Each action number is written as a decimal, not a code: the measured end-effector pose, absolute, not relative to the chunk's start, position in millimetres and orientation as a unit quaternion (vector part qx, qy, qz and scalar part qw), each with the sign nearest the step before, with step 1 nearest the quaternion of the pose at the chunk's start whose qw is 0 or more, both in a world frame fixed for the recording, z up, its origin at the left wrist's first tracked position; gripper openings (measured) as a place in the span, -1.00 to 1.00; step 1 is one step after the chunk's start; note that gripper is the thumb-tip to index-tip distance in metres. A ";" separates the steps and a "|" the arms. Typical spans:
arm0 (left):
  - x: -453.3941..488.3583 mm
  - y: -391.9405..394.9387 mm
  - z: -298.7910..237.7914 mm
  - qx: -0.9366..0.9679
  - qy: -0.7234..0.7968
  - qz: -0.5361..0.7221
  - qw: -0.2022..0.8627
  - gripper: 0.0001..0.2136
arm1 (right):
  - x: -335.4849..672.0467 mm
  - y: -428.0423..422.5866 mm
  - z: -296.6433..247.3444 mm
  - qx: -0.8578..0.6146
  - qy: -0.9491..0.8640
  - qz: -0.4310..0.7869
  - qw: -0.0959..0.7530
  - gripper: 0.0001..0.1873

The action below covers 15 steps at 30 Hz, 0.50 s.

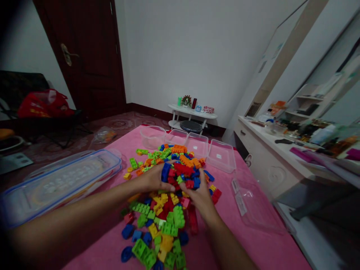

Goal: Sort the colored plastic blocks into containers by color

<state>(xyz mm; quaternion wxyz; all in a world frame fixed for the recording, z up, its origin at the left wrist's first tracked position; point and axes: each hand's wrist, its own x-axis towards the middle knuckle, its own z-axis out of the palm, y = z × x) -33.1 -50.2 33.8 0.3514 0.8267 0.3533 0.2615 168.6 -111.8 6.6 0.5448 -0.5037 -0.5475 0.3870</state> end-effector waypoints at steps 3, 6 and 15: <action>-36.2 -42.4 43.8 0.820 0.398 0.270 0.309 -0.09 | 175.9 -102.8 21.9 -0.532 -0.526 0.354 0.562 -0.10; -62.8 -59.9 56.5 0.848 0.423 0.244 0.207 -0.16 | 187.9 -129.7 26.3 -0.565 -0.575 0.283 0.520 -0.11; -116.0 -145.1 21.9 0.956 0.219 0.084 0.174 -0.21 | 169.8 -223.3 -15.9 -0.393 -0.904 -0.020 0.167 -0.36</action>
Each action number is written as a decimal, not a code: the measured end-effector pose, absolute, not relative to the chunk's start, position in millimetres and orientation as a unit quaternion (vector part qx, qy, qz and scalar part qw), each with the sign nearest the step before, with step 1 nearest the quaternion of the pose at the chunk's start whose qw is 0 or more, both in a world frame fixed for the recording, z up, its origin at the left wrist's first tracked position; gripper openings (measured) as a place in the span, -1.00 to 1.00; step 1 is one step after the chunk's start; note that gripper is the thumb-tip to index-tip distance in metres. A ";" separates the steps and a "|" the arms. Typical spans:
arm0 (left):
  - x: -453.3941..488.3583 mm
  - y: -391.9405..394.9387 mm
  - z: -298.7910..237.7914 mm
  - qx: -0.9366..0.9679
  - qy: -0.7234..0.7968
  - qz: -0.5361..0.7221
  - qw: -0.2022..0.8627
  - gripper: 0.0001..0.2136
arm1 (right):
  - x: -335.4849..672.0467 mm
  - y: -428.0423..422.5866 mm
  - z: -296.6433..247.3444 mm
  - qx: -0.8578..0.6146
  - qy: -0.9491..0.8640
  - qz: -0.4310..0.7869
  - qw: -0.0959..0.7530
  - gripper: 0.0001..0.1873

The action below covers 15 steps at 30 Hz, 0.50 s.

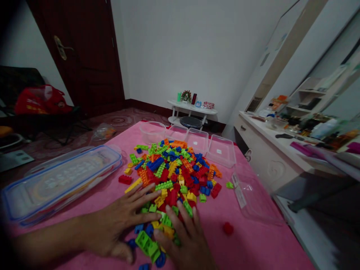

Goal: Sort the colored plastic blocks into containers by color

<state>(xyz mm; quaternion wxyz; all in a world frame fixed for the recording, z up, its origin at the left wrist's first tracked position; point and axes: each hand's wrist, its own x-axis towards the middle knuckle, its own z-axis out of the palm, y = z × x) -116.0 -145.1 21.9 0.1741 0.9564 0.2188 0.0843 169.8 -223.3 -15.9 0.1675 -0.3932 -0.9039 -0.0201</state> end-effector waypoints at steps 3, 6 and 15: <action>-98.3 -130.3 0.0 0.960 0.231 0.111 0.112 -0.25 | 160.0 -196.7 -15.8 -0.404 -0.899 -0.075 0.154 -0.30; -77.3 -107.4 -8.9 0.948 0.271 0.157 0.051 -0.25 | 155.2 -163.5 -11.1 -0.443 -0.870 -0.124 0.179 -0.36; -59.2 -46.4 37.2 0.878 0.371 0.304 0.008 -0.66 | 189.2 -106.7 18.6 -0.556 -0.742 -0.094 0.364 -0.66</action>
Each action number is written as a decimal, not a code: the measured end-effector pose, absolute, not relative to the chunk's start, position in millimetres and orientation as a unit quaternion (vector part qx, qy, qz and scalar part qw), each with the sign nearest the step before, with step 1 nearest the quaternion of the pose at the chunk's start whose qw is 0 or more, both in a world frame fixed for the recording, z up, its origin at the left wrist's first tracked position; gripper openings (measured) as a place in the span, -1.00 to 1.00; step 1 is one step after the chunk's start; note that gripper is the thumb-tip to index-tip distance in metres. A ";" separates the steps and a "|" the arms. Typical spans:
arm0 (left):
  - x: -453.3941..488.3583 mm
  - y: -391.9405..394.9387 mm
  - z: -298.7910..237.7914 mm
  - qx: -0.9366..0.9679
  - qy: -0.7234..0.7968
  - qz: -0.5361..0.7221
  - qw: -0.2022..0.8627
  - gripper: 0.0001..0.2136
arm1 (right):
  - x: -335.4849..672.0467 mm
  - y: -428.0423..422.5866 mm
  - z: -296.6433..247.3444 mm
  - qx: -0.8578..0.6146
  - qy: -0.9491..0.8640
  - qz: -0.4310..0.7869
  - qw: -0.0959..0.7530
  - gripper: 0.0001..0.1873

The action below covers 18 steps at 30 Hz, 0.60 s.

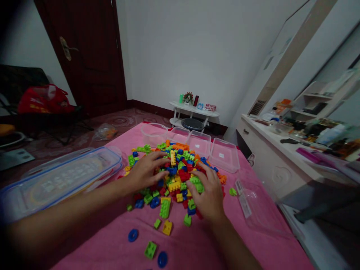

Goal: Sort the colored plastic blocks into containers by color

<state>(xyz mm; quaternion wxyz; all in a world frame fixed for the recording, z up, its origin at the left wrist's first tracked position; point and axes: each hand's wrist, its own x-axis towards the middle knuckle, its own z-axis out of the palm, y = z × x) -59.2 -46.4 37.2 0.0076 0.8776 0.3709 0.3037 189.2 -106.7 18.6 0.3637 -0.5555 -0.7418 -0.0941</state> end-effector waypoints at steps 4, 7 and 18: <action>-50.6 -7.4 45.3 0.827 0.479 0.294 0.019 -0.49 | 219.6 -74.3 25.6 -0.675 -0.649 -0.036 0.348 -0.48; -40.5 8.3 35.2 0.816 0.535 0.199 0.087 -0.28 | 223.3 -55.6 20.9 -0.762 -0.604 0.026 0.232 -0.32; -49.8 -24.7 34.4 0.907 0.380 0.151 0.102 -0.29 | 164.1 -79.7 42.5 -0.616 -0.685 0.202 0.332 -0.26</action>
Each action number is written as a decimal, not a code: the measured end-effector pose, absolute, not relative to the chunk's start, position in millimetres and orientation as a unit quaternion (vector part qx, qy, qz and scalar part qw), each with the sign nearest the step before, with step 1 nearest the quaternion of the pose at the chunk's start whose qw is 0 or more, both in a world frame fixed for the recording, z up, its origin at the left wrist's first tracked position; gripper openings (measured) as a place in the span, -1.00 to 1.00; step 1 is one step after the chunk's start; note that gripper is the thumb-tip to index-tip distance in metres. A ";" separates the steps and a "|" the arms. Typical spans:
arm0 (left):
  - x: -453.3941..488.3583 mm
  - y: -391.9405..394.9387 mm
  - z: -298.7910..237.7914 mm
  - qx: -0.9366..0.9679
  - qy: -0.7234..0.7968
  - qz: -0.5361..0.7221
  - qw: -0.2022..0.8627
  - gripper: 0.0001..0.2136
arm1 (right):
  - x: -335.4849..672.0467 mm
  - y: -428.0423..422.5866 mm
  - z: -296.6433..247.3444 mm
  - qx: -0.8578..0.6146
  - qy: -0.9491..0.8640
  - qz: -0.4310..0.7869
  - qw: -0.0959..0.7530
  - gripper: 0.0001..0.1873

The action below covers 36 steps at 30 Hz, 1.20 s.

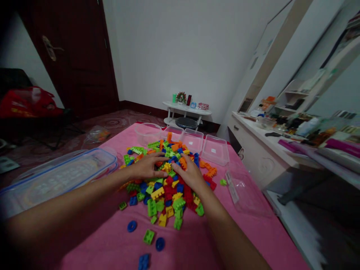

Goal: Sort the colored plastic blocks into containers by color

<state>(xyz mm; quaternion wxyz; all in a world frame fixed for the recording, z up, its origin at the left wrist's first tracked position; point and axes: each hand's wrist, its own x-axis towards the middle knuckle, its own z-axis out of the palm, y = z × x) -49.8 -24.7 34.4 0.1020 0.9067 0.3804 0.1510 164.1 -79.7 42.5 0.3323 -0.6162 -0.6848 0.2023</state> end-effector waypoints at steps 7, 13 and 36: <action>-118.5 -109.6 23.6 0.915 0.354 0.190 0.007 -0.31 | 215.6 -215.3 25.2 -0.594 -0.755 -0.026 0.278 -0.32; -144.6 -159.3 -18.5 0.898 0.408 0.162 0.018 -0.13 | 281.6 -297.3 -52.9 -0.753 -0.612 -0.018 0.239 -0.34; -96.0 22.3 51.3 0.730 0.671 0.116 0.054 -0.38 | 262.4 -76.2 -12.4 -0.765 -0.554 -0.073 0.320 -0.39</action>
